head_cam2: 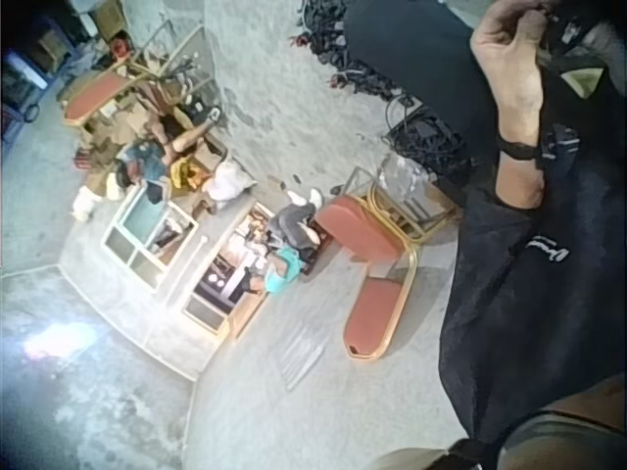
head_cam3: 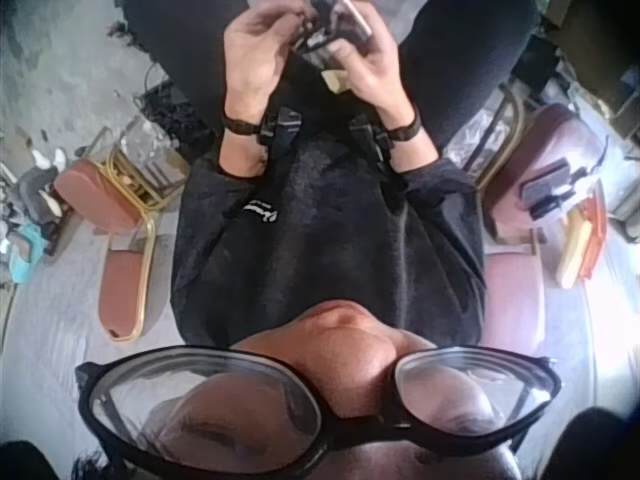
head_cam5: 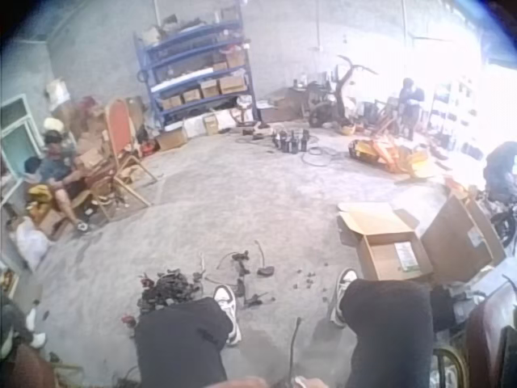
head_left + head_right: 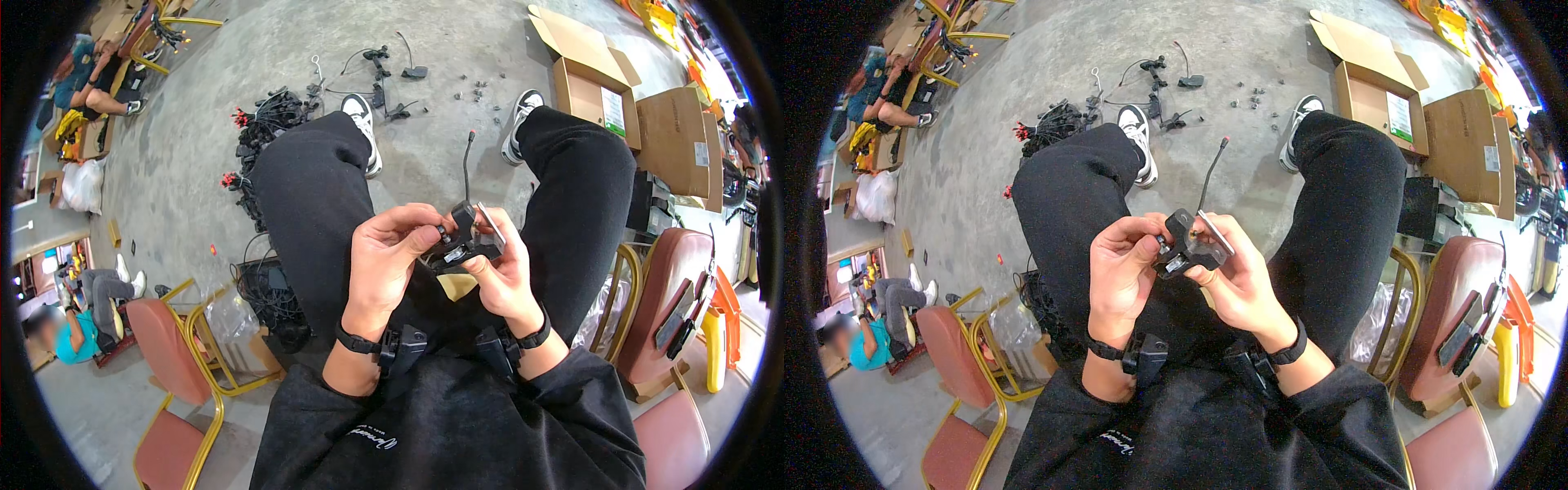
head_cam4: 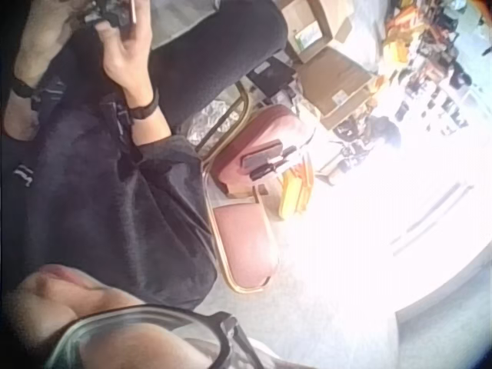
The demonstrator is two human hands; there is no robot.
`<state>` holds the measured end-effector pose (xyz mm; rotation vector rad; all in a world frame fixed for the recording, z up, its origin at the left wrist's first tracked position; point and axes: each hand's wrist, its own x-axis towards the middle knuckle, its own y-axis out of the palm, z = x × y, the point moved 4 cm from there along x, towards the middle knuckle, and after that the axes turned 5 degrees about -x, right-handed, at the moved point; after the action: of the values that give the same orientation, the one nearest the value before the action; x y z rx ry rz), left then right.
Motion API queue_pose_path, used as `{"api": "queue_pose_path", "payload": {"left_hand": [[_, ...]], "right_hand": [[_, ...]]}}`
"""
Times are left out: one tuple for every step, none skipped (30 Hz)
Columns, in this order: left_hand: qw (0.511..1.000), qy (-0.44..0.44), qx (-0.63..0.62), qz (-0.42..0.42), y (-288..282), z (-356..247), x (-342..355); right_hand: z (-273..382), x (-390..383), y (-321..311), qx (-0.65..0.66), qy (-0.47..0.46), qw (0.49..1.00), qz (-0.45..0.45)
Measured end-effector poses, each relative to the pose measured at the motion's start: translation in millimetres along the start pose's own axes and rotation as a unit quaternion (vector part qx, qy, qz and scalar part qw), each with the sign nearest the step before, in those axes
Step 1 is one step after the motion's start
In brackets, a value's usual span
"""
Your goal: Repairing or assembling a small black mechanical component using pliers and a hex key.
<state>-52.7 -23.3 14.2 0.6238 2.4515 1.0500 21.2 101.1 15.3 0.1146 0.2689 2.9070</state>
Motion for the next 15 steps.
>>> {"api": "queue_pose_path", "payload": {"left_hand": [[1.000, 0.002, 0.007, -0.001, 0.0, -0.1, 0.1], [1.000, 0.001, 0.006, -0.001, 0.1, -0.2, 0.5], [0.999, 0.016, 0.030, 0.011, 1.2, -1.3, 0.9], [0.998, 0.015, 0.059, 0.010, 1.4, -1.5, 1.0], [0.998, 0.029, 0.054, 0.022, 2.7, -3.0, 0.8], [0.998, 0.024, 0.054, 0.014, 2.1, -3.4, 0.7], [0.998, 0.006, 0.057, -0.003, 0.8, -2.9, 0.7], [0.998, 0.017, 0.053, 0.006, 1.7, -4.7, 0.8], [0.997, 0.027, 0.076, -0.005, 1.1, -6.5, 1.0], [0.994, 0.025, 0.102, -0.020, 0.2, -7.4, 1.3], [0.994, 0.035, 0.099, -0.016, 1.0, -9.3, 1.6], [0.993, 0.044, 0.113, -0.006, 2.3, -11.1, 2.0], [0.991, 0.040, 0.128, -0.006, 3.0, -11.9, 2.3], [0.991, 0.052, 0.126, 0.002, 4.9, -13.8, 0.8], [0.988, 0.043, 0.149, -0.014, 4.8, -14.6, -1.1]], "right_hand": [[0.0, 0.1, 0.3, -0.005, 0.003, 1.000, 0.001], [0.4, 0.2, 0.2, -0.003, 0.003, 1.000, -0.005], [0.7, 0.3, 1.0, -0.010, 0.006, 1.000, 0.001], [1.7, 0.4, 0.9, -0.003, 0.004, 1.000, -0.005], [2.4, 0.5, 0.6, 0.004, 0.004, 1.000, -0.014], [3.5, 0.8, 1.0, 0.005, 0.002, 1.000, -0.011], [1.5, 0.9, 1.6, 0.049, 0.041, 0.998, -0.005], [-1.0, 0.9, 2.0, 0.099, 0.080, 0.992, -0.009], [0.0, 1.5, 2.8, 0.094, 0.079, 0.992, 0.001], [0.1, 1.8, 2.9, 0.093, 0.086, 0.992, 0.002], [-0.4, 2.3, 2.1, 0.091, 0.099, 0.991, -0.007], [0.7, 3.0, 2.2, 0.091, 0.093, 0.991, 0.002], [0.9, 3.6, 1.7, 0.095, 0.097, 0.991, 0.004], [0.6, 4.1, 0.2, 0.097, 0.111, 0.989, -0.001], [2.0, 5.1, -0.6, 0.099, 0.103, 0.990, 0.006]]}}
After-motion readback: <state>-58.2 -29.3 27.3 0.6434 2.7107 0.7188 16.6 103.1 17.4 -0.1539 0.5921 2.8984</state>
